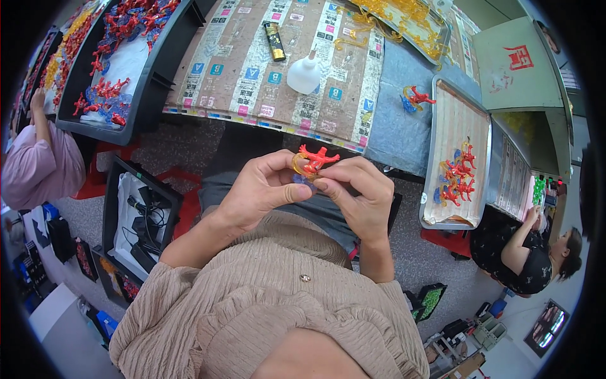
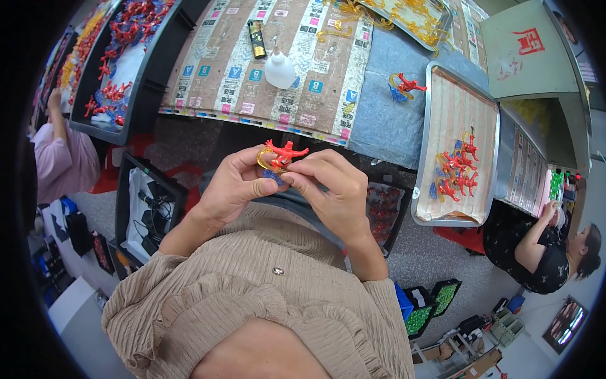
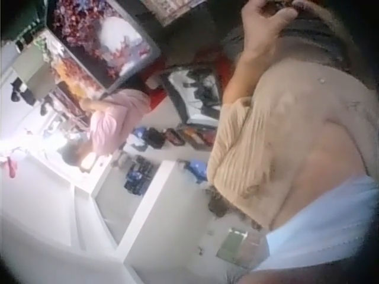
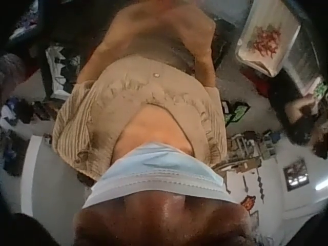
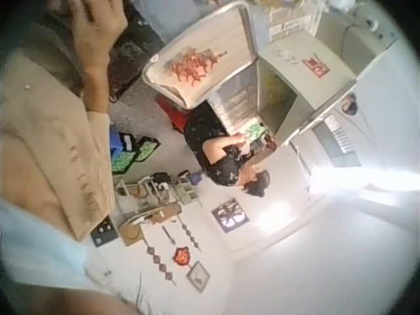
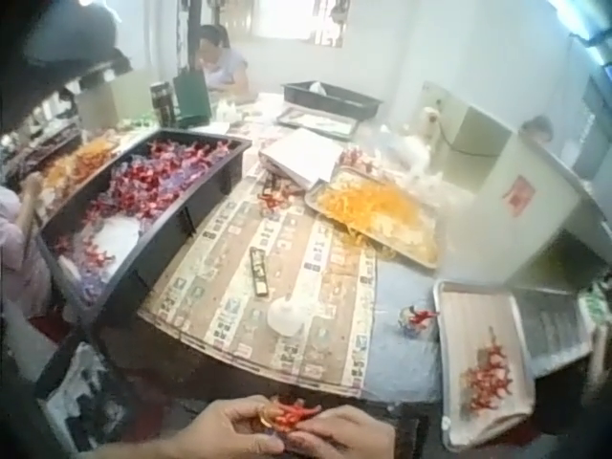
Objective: The person assembles small red and yellow toy figurines by gluing their small parts together with a glue bottle.
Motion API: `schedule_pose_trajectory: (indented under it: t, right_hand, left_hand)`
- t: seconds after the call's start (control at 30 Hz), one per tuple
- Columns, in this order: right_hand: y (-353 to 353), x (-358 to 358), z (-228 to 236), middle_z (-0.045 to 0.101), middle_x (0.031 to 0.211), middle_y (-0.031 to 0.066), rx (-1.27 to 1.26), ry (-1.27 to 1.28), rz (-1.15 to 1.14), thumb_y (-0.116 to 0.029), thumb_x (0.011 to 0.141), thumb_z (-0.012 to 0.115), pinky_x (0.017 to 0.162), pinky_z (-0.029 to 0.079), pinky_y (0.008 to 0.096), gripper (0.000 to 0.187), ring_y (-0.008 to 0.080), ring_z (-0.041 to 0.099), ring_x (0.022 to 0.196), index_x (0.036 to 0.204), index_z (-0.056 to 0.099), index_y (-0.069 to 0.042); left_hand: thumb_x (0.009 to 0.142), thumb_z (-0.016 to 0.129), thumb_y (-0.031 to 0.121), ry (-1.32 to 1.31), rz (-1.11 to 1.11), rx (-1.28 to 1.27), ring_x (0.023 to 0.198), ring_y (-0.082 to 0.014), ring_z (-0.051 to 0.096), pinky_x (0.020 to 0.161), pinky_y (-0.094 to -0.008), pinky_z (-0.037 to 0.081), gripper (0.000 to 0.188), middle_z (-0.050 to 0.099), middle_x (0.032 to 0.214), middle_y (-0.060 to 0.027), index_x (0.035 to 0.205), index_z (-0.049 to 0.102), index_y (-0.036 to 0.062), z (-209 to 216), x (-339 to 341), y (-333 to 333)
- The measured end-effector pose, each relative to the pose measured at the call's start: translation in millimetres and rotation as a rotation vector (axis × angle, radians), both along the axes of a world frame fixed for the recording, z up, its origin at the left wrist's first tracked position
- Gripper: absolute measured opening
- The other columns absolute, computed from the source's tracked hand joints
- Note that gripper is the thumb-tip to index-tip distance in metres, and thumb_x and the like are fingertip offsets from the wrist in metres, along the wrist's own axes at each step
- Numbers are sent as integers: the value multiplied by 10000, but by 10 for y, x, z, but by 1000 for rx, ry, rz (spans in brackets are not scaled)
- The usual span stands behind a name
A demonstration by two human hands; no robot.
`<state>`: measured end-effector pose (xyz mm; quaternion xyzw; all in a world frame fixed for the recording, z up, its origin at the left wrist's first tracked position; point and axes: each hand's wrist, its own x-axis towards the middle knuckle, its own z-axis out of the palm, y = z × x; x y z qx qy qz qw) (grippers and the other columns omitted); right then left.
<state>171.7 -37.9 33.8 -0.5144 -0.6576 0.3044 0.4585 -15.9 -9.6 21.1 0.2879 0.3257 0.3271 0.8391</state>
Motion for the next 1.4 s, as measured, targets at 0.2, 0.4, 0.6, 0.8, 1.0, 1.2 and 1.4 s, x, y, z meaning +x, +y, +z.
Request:
schedule_pose_trajectory:
  t: [0.2,0.4,0.6,0.8,1.0,1.2,1.4]
  right_hand:
    - [3,-68,-103,619,754,87,228,-95,-27,-32,695,768,533,456,301,162,218,577,620,817,663,-13]
    - [3,-105,-257,585,730,92,386,-71,-42,-13,687,765,508,437,309,187,226,551,596,832,648,0]
    - [7,-75,-270,601,719,87,373,-105,8,-35,729,764,514,428,282,154,192,555,604,824,649,2]
    - [-24,-78,-243,586,710,89,304,-39,-23,-5,690,763,507,436,303,160,214,551,594,809,656,-3]
    - [-61,-85,-202,603,719,85,197,31,-50,-3,696,772,501,436,276,142,187,558,609,792,668,-12]
    - [-97,-152,-284,609,743,94,223,42,-81,-9,699,772,520,452,283,160,191,572,627,821,669,-9]
    - [-96,-168,-209,613,777,86,85,-7,-72,-16,728,755,530,464,266,163,172,597,639,871,677,-18]
  left_hand:
    - [783,730,-1,-4,5,0,954,-97,601,840,-244,513,346,610,1041,-18,1105,605,10,-3,-10,-18]
    - [746,783,83,10,-10,40,952,-103,608,854,-250,506,449,621,1034,-21,1144,584,20,-53,-32,-34]
    - [731,783,39,39,6,62,938,-92,590,842,-236,499,402,570,991,8,1094,612,18,-50,-19,-41]
    - [742,749,-43,72,7,198,923,-98,576,815,-237,503,306,522,1004,-13,1025,639,-11,-58,-10,-43]
    - [783,733,4,99,24,309,942,-96,554,839,-239,481,237,508,1021,-25,1002,641,-10,20,27,-54]
    - [816,711,54,292,132,556,819,-81,528,709,-222,456,148,520,954,-33,914,623,-14,-50,72,-79]
    - [739,728,53,672,198,989,690,-155,544,601,-262,442,169,524,789,-69,839,608,-10,-51,29,-33]
